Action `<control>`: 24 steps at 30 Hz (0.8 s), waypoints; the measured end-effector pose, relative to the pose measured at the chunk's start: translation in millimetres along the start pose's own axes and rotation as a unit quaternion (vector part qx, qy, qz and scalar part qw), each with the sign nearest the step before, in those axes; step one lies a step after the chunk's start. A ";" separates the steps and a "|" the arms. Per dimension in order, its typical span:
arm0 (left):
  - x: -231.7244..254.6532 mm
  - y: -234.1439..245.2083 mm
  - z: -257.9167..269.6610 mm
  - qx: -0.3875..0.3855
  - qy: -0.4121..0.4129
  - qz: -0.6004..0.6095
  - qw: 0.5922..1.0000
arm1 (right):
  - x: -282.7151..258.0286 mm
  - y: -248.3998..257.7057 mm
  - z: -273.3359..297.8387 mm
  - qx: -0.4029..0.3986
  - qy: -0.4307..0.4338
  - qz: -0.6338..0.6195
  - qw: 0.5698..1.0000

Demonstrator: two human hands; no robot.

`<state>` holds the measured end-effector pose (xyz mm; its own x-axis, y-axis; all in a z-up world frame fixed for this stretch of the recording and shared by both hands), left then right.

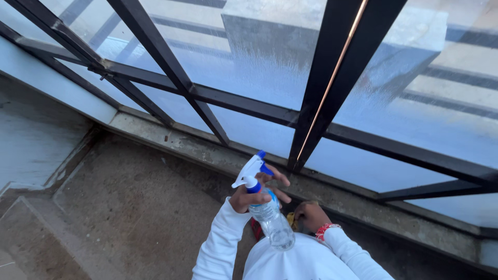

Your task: The person cleans large glass windows using a spray bottle and a cloth, wiping different sections of the glass panes.

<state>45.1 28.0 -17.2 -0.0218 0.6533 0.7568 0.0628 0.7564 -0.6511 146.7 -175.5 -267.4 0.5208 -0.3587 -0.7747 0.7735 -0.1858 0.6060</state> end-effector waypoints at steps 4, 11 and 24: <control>-1.7 -10.9 -8.7 -0.007 -0.023 -0.003 1.000 | 7.0 -1.5 15.7 0.035 -0.034 -0.042 0.998; 5.0 -11.5 3.9 0.011 -0.003 0.003 1.000 | 8.5 0.3 24.0 0.095 -0.079 -0.073 0.990; 0.1 -0.8 12.2 0.015 0.002 0.001 1.000 | -1.4 3.4 4.7 0.100 -0.165 -0.344 0.919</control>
<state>32.9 27.8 -17.3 -0.0177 0.6552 0.7553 0.0334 0.7554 -0.6545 146.8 -180.0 -263.4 -0.2309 -0.3447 -0.9099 0.7795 -0.6252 0.0390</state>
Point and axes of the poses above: each hand's wrist, its own z-axis away from the middle knuckle, its own y-axis out of the back of the hand, x = y × z, the point moved 4 cm from there along -z, towards the middle knuckle, and after that the axes turned 2 degrees about y, right-handed, at the moved point
